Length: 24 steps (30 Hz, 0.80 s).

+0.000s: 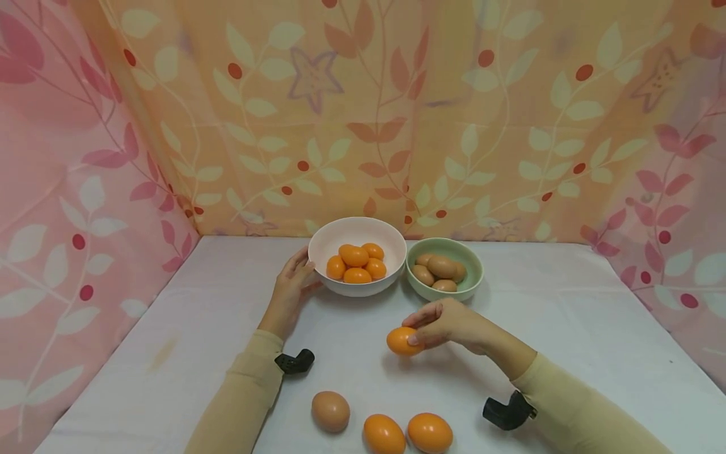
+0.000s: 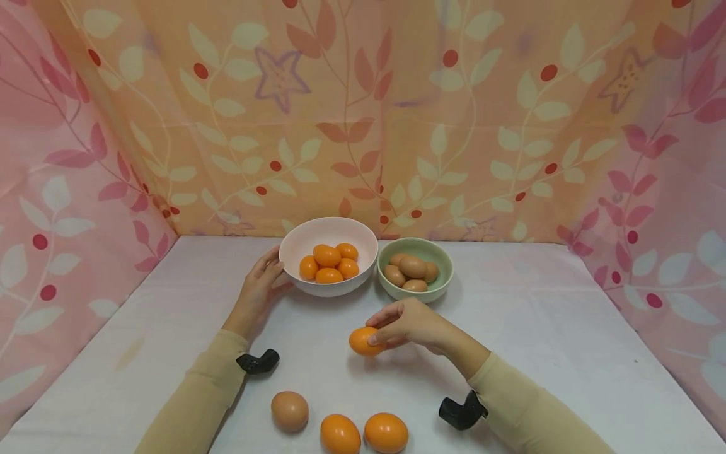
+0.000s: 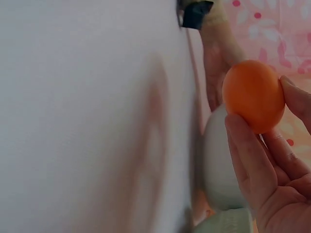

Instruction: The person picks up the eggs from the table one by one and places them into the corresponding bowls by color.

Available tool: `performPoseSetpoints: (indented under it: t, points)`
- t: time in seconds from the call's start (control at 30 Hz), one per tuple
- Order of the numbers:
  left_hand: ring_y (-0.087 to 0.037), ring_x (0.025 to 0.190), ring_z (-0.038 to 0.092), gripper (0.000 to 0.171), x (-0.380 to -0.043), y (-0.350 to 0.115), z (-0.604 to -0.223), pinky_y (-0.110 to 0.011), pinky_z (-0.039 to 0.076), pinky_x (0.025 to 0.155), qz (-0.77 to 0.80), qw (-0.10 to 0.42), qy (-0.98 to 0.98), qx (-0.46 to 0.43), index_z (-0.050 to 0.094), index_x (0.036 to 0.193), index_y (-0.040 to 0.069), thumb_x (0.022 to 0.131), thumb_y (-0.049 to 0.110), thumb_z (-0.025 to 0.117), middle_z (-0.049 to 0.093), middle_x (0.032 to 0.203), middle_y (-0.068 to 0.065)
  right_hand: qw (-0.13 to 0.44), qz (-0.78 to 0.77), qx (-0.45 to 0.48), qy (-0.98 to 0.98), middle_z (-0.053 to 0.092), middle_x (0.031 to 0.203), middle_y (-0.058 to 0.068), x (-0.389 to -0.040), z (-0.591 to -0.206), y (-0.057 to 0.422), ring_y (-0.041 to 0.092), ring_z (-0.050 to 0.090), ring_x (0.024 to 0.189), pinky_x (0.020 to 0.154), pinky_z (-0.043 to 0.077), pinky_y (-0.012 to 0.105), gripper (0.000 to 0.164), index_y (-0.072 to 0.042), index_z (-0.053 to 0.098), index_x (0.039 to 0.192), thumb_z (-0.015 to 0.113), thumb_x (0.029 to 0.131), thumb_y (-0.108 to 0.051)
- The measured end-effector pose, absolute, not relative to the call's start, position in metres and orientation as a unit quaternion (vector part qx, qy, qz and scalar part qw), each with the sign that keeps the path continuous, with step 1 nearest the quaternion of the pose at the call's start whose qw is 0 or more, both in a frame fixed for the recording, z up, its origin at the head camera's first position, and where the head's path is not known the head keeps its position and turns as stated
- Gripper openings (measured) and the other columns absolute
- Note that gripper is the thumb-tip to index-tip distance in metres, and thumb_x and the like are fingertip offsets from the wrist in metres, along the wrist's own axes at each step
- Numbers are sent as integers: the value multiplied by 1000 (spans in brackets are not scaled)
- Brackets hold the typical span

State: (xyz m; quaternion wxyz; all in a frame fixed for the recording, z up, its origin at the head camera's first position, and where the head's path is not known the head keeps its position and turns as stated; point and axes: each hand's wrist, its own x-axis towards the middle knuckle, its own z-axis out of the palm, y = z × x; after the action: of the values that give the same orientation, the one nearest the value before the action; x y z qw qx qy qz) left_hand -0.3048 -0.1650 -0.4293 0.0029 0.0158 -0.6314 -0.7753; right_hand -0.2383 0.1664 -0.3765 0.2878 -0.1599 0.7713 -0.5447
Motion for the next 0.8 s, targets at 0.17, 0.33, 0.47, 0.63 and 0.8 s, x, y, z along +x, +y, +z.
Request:
performPoseSetpoints:
  t: [0.17,0.33,0.47,0.63,0.8]
  points:
    - [-22,141,44,50,-304,-166,-430,-48,45,111,-772,4,-635,14,40,151,25,103,27,54,37,159,4,252,-542,-159,786,76,105,8,-258,-358,155,15,73,89,85,61,38,42,4,70,117,80,83,-18]
    - [-22,140,44,50,-304,-165,-430,-48,45,111,-773,3,-635,14,41,151,26,103,28,54,38,159,4,236,-548,-144,790,76,106,8,-274,-340,141,16,73,91,86,60,37,41,2,70,118,81,82,-16]
    - [-23,141,43,50,-304,-166,-431,-49,44,111,-773,2,-634,11,40,151,24,103,27,54,37,159,4,224,-566,-130,782,74,110,8,-287,-329,130,17,73,93,87,60,36,41,2,68,121,79,84,-13]
    - [-23,140,43,50,-304,-165,-430,-49,44,111,-772,4,-636,9,40,152,24,103,27,53,37,159,3,207,-574,-122,783,71,117,10,-303,-321,117,16,72,94,87,60,36,40,1,68,121,78,85,-13]
    - [-23,140,43,51,-303,-165,-430,-49,44,112,-773,3,-634,10,40,151,24,103,28,54,38,159,3,201,-568,-122,789,70,122,12,-317,-323,107,16,71,96,88,60,38,37,1,70,118,78,85,-14]
